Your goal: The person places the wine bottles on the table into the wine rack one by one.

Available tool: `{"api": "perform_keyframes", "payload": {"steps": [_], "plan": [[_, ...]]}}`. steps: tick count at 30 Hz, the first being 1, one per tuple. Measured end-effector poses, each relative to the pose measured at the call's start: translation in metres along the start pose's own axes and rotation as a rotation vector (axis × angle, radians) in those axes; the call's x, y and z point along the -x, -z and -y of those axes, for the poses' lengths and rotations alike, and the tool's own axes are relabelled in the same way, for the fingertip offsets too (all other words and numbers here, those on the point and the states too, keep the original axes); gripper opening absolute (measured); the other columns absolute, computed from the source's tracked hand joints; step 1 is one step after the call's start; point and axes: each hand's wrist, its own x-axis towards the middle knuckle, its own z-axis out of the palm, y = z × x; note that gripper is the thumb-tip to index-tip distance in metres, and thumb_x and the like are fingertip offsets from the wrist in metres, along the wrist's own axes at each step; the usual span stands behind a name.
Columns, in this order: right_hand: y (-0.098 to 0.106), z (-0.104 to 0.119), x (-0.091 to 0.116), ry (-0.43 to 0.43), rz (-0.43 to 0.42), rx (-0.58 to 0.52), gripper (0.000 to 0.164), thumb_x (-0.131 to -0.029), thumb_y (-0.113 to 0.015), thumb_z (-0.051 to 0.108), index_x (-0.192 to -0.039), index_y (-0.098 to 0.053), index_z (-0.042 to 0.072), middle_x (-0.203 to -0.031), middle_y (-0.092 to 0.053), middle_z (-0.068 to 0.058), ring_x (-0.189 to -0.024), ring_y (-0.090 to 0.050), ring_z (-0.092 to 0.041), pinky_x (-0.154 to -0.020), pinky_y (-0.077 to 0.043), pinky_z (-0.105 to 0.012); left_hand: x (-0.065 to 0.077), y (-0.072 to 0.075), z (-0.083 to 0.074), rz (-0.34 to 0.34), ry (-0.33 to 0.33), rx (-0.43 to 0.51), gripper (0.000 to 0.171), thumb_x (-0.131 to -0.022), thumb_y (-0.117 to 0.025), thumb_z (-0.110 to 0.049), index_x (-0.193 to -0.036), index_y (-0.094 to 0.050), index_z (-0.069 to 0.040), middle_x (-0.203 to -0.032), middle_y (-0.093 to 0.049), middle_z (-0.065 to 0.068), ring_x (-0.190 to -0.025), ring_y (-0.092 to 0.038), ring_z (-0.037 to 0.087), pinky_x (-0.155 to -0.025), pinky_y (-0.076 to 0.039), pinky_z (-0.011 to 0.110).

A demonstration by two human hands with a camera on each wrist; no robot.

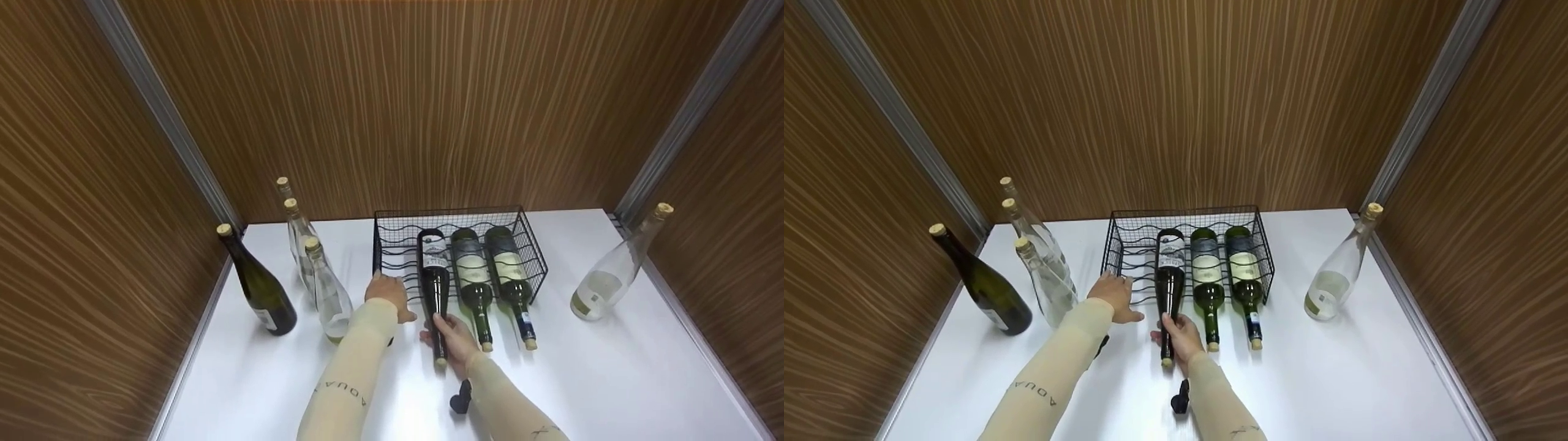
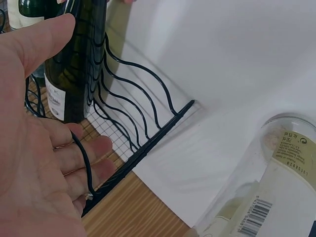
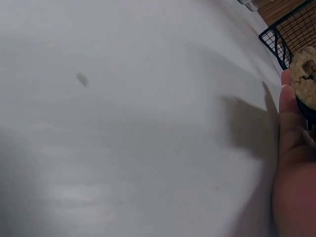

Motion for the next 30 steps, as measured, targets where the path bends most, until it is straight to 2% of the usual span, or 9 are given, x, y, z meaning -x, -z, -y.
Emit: {"api": "perform_keyframes", "payload": {"steps": [3,7,10,13,17,23,30], "plan": [[0.000,0.004,-0.001,0.018,-0.023,0.024,0.047,-0.092,-0.054,0.033,-0.118,-0.040,-0.004,-0.106,-0.056,-0.026,-0.086,-0.062,-0.029,-0.081,-0.049,-0.041,0.001,0.005,-0.001,-0.020,0.005,-0.002,0.094,-0.071,-0.056,-0.068,-0.136,-0.040,-0.002,-0.130,-0.050,0.012,-0.121,-0.043,0.029,-0.109,-0.014,0.042],[-0.001,0.008,0.000,0.030,-0.083,0.075,0.048,-0.089,-0.058,0.034,-0.120,-0.040,0.002,-0.094,-0.060,-0.022,-0.075,-0.062,-0.024,-0.072,-0.051,-0.038,0.002,0.008,-0.001,-0.025,0.005,-0.006,0.095,-0.072,-0.056,-0.068,-0.137,-0.039,-0.001,-0.130,-0.049,0.014,-0.121,-0.042,0.029,-0.109,-0.013,0.041],[-0.003,0.008,0.002,0.031,-0.108,0.084,0.051,-0.088,-0.058,0.038,-0.124,-0.038,0.007,-0.093,-0.062,-0.021,-0.074,-0.063,-0.024,-0.071,-0.051,-0.036,0.003,0.007,-0.001,-0.020,0.013,0.001,0.095,-0.072,-0.056,-0.068,-0.138,-0.037,-0.001,-0.131,-0.048,0.014,-0.122,-0.041,0.029,-0.109,-0.012,0.041],[-0.003,0.005,0.005,0.035,-0.088,0.019,0.052,-0.090,-0.054,0.040,-0.126,-0.036,0.007,-0.098,-0.060,-0.026,-0.077,-0.063,-0.027,-0.075,-0.051,-0.040,0.002,0.003,0.000,-0.016,0.018,0.005,0.095,-0.072,-0.056,-0.068,-0.138,-0.037,-0.001,-0.131,-0.049,0.013,-0.122,-0.042,0.029,-0.109,-0.011,0.041],[-0.004,0.001,0.007,0.050,-0.043,-0.074,0.046,-0.094,-0.049,0.033,-0.127,-0.036,0.003,-0.106,-0.055,-0.029,-0.082,-0.062,-0.029,-0.081,-0.049,-0.045,-0.002,-0.004,0.000,-0.019,0.010,-0.004,0.096,-0.071,-0.055,-0.069,-0.137,-0.038,-0.001,-0.130,-0.050,0.013,-0.120,-0.043,0.029,-0.109,-0.012,0.043],[-0.002,-0.001,0.006,0.043,-0.026,-0.055,0.043,-0.094,-0.048,0.027,-0.127,-0.036,0.001,-0.104,-0.056,-0.023,-0.085,-0.062,-0.028,-0.082,-0.049,-0.044,-0.005,-0.012,0.002,-0.034,0.006,-0.001,0.097,-0.070,-0.056,-0.069,-0.136,-0.039,0.000,-0.130,-0.049,0.014,-0.120,-0.043,0.030,-0.108,-0.013,0.043],[0.000,-0.002,0.003,0.047,-0.023,-0.056,0.047,-0.093,-0.052,0.029,-0.129,-0.034,0.005,-0.104,-0.056,-0.021,-0.083,-0.061,-0.024,-0.080,-0.049,-0.043,-0.004,-0.010,0.002,-0.056,-0.011,-0.021,0.097,-0.070,-0.056,-0.069,-0.136,-0.039,0.001,-0.128,-0.051,0.013,-0.119,-0.044,0.029,-0.108,-0.013,0.044]]}}
